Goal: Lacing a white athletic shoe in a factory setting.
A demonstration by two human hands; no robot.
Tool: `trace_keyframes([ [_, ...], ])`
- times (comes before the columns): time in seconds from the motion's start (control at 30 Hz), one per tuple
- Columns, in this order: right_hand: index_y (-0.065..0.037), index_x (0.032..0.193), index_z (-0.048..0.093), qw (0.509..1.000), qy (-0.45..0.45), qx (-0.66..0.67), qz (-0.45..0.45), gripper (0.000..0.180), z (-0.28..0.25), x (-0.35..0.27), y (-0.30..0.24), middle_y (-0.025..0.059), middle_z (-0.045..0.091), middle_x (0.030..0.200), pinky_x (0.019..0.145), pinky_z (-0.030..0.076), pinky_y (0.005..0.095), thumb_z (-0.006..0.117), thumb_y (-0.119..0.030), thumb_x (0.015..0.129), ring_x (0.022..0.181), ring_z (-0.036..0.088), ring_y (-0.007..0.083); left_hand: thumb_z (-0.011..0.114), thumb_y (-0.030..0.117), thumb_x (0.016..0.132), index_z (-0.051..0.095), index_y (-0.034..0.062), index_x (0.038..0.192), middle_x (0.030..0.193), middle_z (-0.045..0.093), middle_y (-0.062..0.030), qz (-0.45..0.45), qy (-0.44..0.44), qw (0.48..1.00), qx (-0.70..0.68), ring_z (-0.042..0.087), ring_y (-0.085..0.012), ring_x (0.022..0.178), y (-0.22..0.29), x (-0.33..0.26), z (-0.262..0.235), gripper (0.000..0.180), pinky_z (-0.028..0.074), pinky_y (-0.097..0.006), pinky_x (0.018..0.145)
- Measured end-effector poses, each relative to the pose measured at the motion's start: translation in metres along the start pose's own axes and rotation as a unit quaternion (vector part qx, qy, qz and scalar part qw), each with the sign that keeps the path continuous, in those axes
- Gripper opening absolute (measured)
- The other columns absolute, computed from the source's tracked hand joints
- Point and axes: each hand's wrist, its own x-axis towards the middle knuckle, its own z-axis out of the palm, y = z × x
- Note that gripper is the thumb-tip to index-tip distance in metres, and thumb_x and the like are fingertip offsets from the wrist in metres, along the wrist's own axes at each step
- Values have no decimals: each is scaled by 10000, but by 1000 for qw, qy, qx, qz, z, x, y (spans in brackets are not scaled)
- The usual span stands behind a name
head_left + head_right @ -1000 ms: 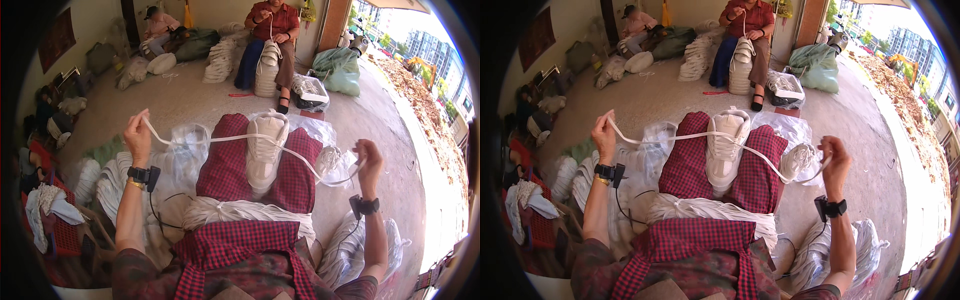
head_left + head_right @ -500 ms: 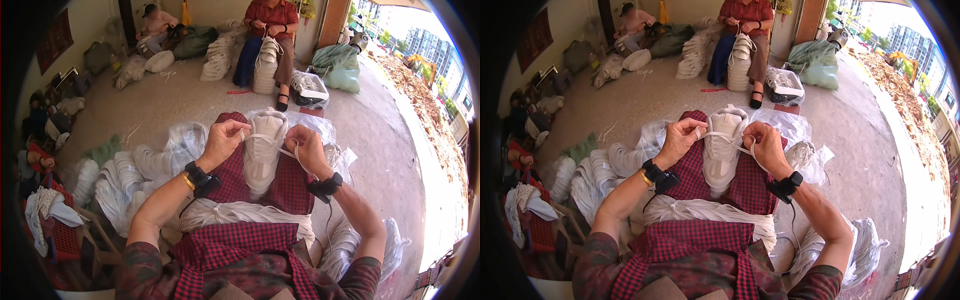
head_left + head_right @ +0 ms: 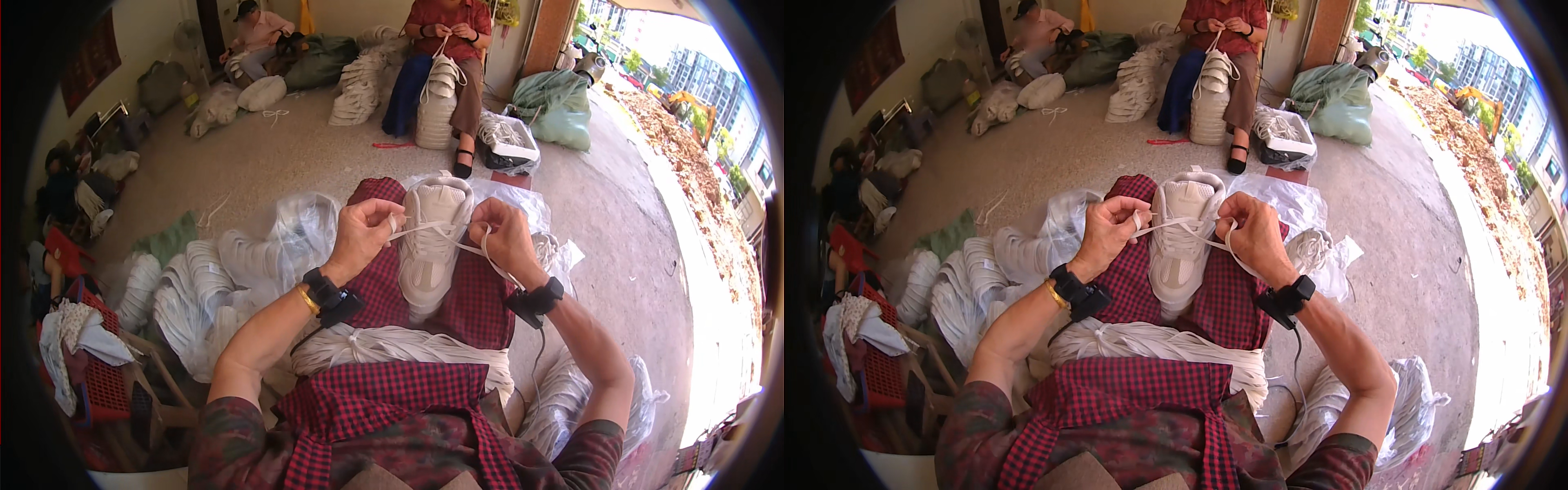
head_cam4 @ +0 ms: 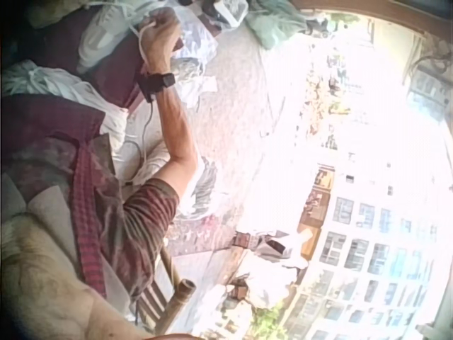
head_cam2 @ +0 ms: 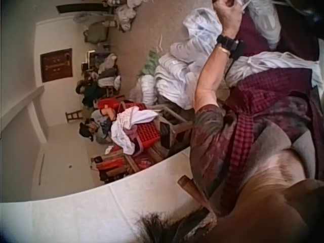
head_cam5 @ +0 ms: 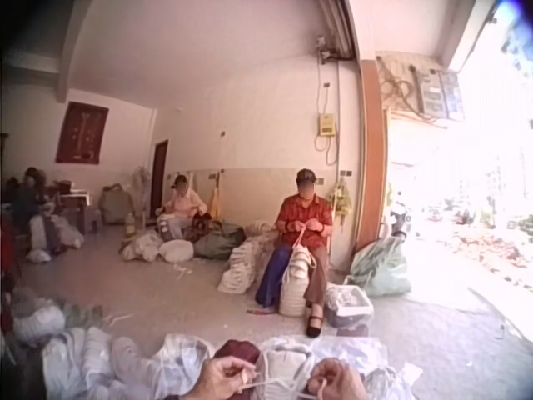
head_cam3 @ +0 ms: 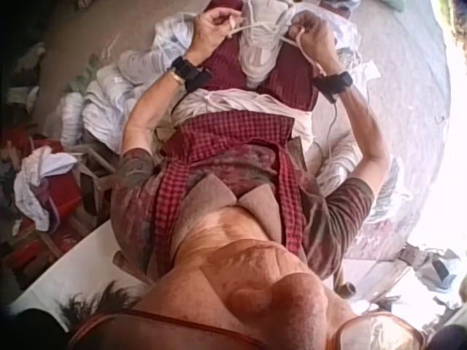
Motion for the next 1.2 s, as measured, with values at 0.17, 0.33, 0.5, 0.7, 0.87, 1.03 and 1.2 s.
trace_keyframes([
  [0.17,9,828,655,999,-2,-42,10,89,2,4,-15,68,666,685,597,491,299,677,-29,751,636,622,133,692,106,915,716,17,998,817,723,-13,8,22,1000,4,627,-40,719,-3,-3,1,124,515,-212,601],
  [0.33,16,801,635,1000,-7,-11,28,69,10,6,-11,98,672,687,598,495,307,674,-11,750,627,629,143,676,52,923,700,-7,994,874,720,-31,67,19,997,12,664,-68,803,-8,-1,3,95,546,-223,728],
  [0.5,6,857,620,995,-2,-96,-27,115,12,9,-29,103,681,694,625,510,319,663,-7,751,629,641,162,696,61,910,707,10,969,840,710,-9,61,24,997,32,612,-38,750,-9,-1,5,79,506,-209,664],
  [0.7,-31,1053,639,995,-64,-65,-27,289,3,10,-30,100,694,715,639,518,324,615,1,766,635,647,169,701,45,848,714,18,941,816,733,-32,121,41,988,90,637,-56,690,-4,-2,6,98,512,-241,620],
  [0.87,-11,1033,670,990,-105,-86,-31,278,-8,17,-33,117,702,722,653,534,338,601,20,766,647,670,190,692,17,847,702,39,951,822,698,-23,151,33,972,179,627,-75,690,17,0,15,106,511,-235,619],
  [1.03,11,1013,674,977,-140,-119,-106,271,-15,29,-36,141,705,713,657,546,351,591,54,759,647,693,243,650,-28,791,661,37,1034,811,666,-59,213,-28,937,275,650,-147,696,25,13,12,251,527,-279,625],
  [1.2,-6,930,676,877,-193,-309,-312,189,-24,39,-40,102,626,934,779,529,373,699,1,742,938,632,280,642,-4,756,637,15,978,890,615,-110,345,-183,812,435,651,-293,823,45,41,-2,224,543,-373,773],
])
